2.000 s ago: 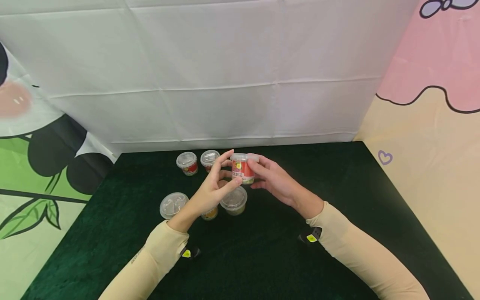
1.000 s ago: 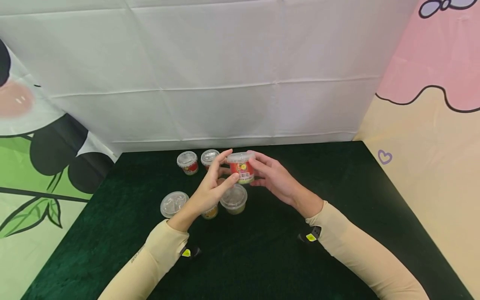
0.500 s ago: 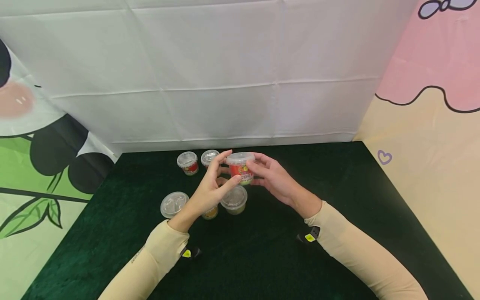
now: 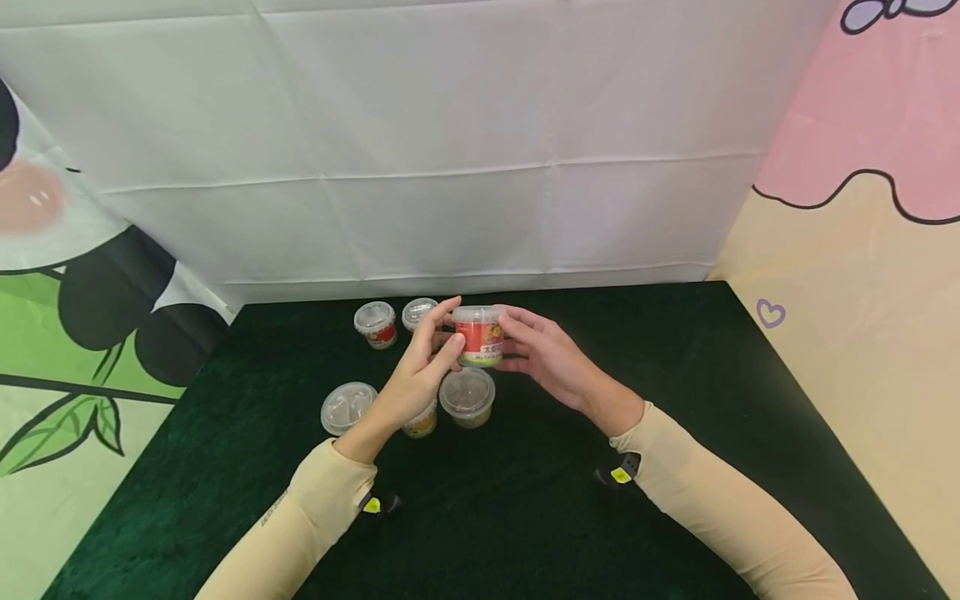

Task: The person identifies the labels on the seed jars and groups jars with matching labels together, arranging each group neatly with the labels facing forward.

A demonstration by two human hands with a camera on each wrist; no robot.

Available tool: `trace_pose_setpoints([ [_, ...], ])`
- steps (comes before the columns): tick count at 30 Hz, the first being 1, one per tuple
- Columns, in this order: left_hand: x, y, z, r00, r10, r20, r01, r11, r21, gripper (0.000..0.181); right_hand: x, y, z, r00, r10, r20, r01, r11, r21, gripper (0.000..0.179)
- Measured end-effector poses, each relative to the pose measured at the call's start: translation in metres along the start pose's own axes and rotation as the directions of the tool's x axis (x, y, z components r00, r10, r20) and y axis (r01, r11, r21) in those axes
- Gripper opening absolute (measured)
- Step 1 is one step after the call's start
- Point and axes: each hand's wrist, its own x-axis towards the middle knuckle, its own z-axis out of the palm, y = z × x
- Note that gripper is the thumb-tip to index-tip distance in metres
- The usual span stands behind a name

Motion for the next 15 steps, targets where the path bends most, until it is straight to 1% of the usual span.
trace_pose_setpoints([
  [6,0.0,0.0005,-0.0013,0.999,-0.027,0.022,0.028,0.999,-0.03,0.053,-0.0009,-0.0002,0.0013,1.0,-0.001,0.006,0.001,1.0,-0.011,0.056],
  [15,-0.0002,0.0012,-0.0007,0.998,-0.061,0.021,0.062,0.998,-0.019,0.055,-0.0002,0.0005,0.0032,0.999,-0.018,0.037,0.019,0.999,-0.037,0.056],
])
